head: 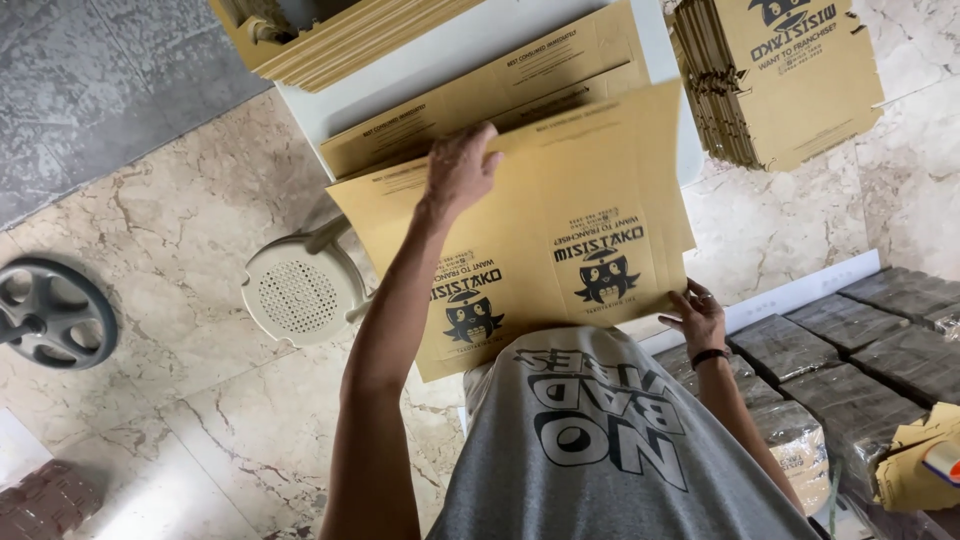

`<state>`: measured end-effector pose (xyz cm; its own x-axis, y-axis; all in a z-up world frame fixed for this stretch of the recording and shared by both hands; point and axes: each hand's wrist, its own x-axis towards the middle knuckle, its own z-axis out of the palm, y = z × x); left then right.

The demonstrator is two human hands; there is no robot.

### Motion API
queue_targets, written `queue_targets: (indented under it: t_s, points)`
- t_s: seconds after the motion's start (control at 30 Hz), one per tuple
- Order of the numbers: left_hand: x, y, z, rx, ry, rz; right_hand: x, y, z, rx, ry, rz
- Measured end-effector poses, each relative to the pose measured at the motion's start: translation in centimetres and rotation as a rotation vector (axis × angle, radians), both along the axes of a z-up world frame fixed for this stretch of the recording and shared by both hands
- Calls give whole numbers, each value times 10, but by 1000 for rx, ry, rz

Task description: Punching out pre-cut shapes from cardboard sheets and stacking the finished products.

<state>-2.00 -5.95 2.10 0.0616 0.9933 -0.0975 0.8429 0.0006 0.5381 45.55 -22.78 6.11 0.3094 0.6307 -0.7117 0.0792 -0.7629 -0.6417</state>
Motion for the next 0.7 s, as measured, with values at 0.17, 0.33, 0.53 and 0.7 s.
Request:
queue_targets:
  t_s: [0.17, 0.33, 0.53, 0.7]
  points:
    - [-19, 25, 32, -160, 133, 27, 3, -3, -10, 31, 63, 0]
    - [4, 33, 40, -261, 283, -136, -24, 13, 18, 39, 168, -189]
    - [14, 28, 34, -274, 318, -60, -6, 8, -30, 64, 16, -128]
    - [-18, 4, 55, -283, 276, 89, 0, 18, -29, 28, 1, -6]
